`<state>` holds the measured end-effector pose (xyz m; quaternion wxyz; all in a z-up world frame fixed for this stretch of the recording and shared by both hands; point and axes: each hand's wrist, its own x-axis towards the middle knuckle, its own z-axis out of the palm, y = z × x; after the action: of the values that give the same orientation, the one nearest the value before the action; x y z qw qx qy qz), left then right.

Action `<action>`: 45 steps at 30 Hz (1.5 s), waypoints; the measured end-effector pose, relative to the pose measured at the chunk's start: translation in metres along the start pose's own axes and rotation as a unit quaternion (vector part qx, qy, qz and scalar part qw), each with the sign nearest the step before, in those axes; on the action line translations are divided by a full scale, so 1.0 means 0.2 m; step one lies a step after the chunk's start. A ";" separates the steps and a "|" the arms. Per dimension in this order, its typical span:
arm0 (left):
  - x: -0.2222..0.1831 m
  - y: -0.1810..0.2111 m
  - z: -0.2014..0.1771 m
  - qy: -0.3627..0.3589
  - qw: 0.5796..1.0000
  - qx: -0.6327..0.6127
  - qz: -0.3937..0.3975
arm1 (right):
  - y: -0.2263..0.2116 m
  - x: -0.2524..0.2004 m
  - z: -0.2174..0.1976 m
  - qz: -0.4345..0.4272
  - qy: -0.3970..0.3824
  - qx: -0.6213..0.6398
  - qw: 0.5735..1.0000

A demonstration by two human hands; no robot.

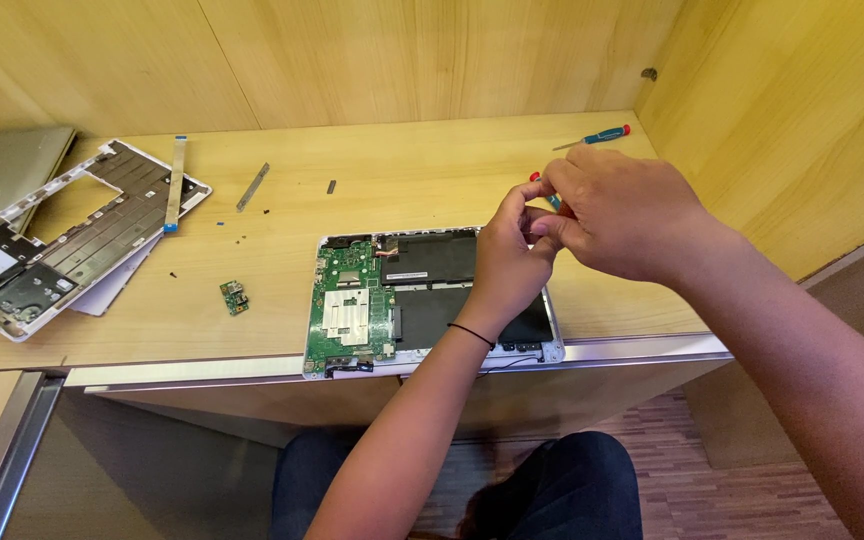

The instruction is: Disassembling and reassembling internal components of a laptop, including the motherboard and battery.

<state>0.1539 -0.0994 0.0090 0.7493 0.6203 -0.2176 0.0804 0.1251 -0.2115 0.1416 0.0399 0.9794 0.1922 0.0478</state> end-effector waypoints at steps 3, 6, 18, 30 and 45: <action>-0.02 -0.02 -0.01 -0.009 1.000 -0.004 -0.001 | 0.04 0.01 0.05 -0.055 0.027 0.084 0.995; -0.03 0.02 -0.01 -0.015 1.000 -0.014 -0.004 | 0.04 -0.01 0.01 -0.042 0.042 0.077 0.995; -0.02 -0.07 0.00 -0.017 0.998 0.058 0.027 | 0.06 0.00 0.04 -0.049 0.031 0.005 0.998; -0.04 -0.03 0.02 -0.021 0.993 0.114 0.022 | 0.07 0.02 0.07 0.033 -0.046 -0.045 0.997; -0.05 -0.02 -0.04 -0.050 0.995 0.082 -0.013 | 0.00 0.02 0.02 0.063 -0.037 -0.180 0.981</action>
<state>0.1486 -0.0914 0.0009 0.6853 0.6853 -0.2396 0.0570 0.1293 -0.2096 0.1374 0.2198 0.9674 0.1168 0.0478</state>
